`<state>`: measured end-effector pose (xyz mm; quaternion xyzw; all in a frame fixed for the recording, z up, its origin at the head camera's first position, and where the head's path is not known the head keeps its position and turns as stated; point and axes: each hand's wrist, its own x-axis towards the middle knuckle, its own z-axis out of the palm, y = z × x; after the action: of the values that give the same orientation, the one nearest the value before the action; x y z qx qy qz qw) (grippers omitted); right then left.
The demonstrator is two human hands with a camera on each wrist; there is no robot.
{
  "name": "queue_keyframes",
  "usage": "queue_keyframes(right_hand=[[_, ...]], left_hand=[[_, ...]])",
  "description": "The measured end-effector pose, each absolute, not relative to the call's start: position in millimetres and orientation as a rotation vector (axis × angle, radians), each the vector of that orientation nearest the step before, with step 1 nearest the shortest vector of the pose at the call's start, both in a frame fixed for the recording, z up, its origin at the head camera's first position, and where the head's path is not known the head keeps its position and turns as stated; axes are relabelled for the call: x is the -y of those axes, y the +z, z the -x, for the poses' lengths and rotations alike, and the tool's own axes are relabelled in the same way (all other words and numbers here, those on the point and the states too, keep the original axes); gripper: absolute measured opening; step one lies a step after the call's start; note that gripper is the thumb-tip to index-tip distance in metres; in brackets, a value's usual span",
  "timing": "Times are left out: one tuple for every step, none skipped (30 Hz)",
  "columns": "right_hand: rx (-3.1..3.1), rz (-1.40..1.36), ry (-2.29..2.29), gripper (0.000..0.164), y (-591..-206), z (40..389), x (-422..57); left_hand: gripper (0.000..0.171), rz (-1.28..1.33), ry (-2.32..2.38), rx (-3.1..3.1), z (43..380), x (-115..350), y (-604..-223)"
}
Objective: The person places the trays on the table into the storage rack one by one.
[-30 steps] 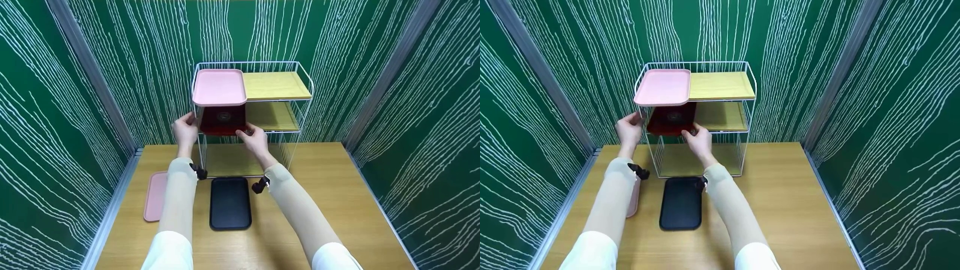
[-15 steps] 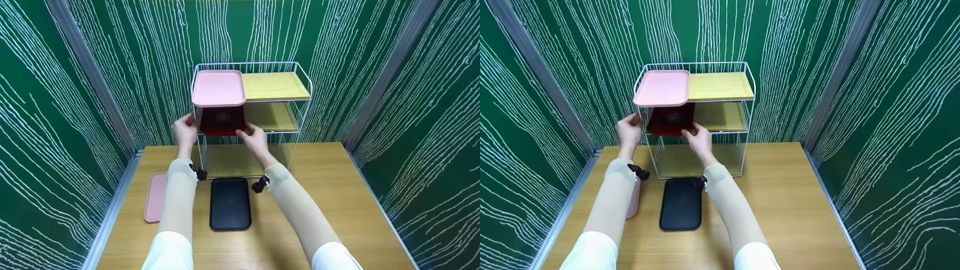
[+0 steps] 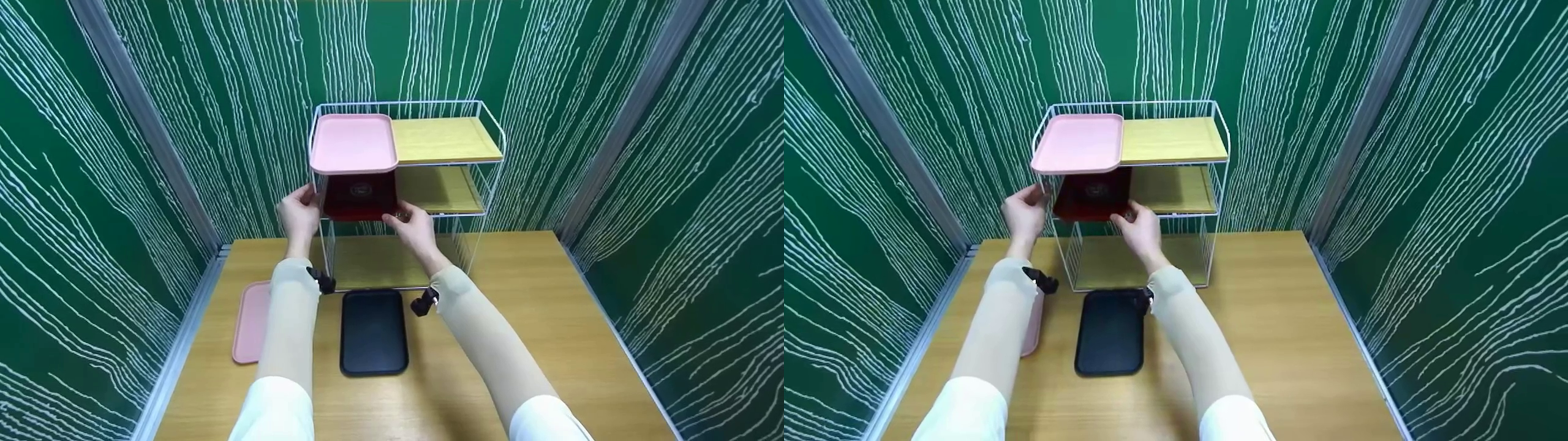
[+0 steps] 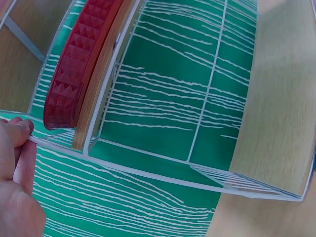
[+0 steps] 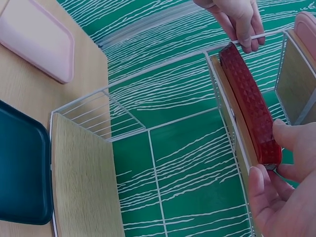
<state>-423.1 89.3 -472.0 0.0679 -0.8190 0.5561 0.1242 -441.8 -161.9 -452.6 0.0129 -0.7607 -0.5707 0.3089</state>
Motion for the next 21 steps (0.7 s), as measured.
queue_keyframes(right_hand=[[2.389,-0.202,1.626,0.052,-472,423,-90],[2.39,-0.207,1.632,0.053,-472,422,-90],[2.389,-0.211,1.639,0.053,-472,422,-90],[2.388,-0.216,1.639,0.054,-472,422,-91],[2.387,-0.22,1.637,0.054,-472,422,-91],[2.384,-0.222,1.634,0.054,-472,422,-92],[2.38,-0.221,1.635,0.055,-472,421,-93],[2.375,-0.22,1.642,0.056,-472,421,-93],[2.371,-0.219,1.648,0.056,-473,421,-94],[2.367,-0.221,1.653,0.056,-473,421,-94],[2.365,-0.222,1.654,0.057,-474,420,-95],[2.361,-0.223,1.658,0.057,-475,420,-96],[2.353,-0.226,1.666,0.057,-476,420,-96],[2.348,-0.229,1.67,0.056,-476,419,-97],[2.34,-0.233,1.672,0.055,-477,419,-98],[2.332,-0.235,1.676,0.054,-478,418,-98],[2.327,-0.235,1.679,0.053,-479,417,-98],[2.32,-0.231,1.682,0.052,-480,417,-99],[2.317,-0.228,1.682,0.051,-481,416,-99],[2.319,-0.224,1.672,0.051,-483,416,-99],[2.321,-0.221,1.66,0.051,-484,415,-100]], left_hand=[[0.021,-0.036,-1.512,2.01,442,162,-453],[0.021,-0.034,-1.523,2.009,442,162,-453],[0.022,-0.029,-1.528,2.007,441,162,-453],[0.022,-0.024,-1.535,2.005,441,162,-453],[0.022,-0.018,-1.543,2.005,441,162,-453],[0.022,-0.011,-1.554,2.003,441,162,-453],[0.023,-0.012,-1.559,2.006,441,162,-453],[0.023,-0.009,-1.56,2.007,441,162,-452],[0.024,-0.01,-1.554,2.009,441,162,-452],[0.024,-0.016,-1.548,2.014,441,162,-452],[0.024,-0.022,-1.541,2.018,441,162,-452],[0.024,-0.028,-1.532,2.022,441,162,-452],[0.024,-0.033,-1.524,2.026,442,162,-453],[0.024,-0.032,-1.522,2.025,442,162,-453],[0.024,-0.034,-1.523,2.027,443,163,-454],[0.024,-0.033,-1.525,2.027,443,163,-454],[0.025,-0.029,-1.529,2.026,444,163,-455],[0.024,-0.026,-1.531,2.027,444,163,-455],[0.024,-0.024,-1.534,2.026,444,164,-455],[0.024,-0.021,-1.535,2.024,443,164,-456],[0.024,-0.02,-1.535,2.022,443,164,-456]])
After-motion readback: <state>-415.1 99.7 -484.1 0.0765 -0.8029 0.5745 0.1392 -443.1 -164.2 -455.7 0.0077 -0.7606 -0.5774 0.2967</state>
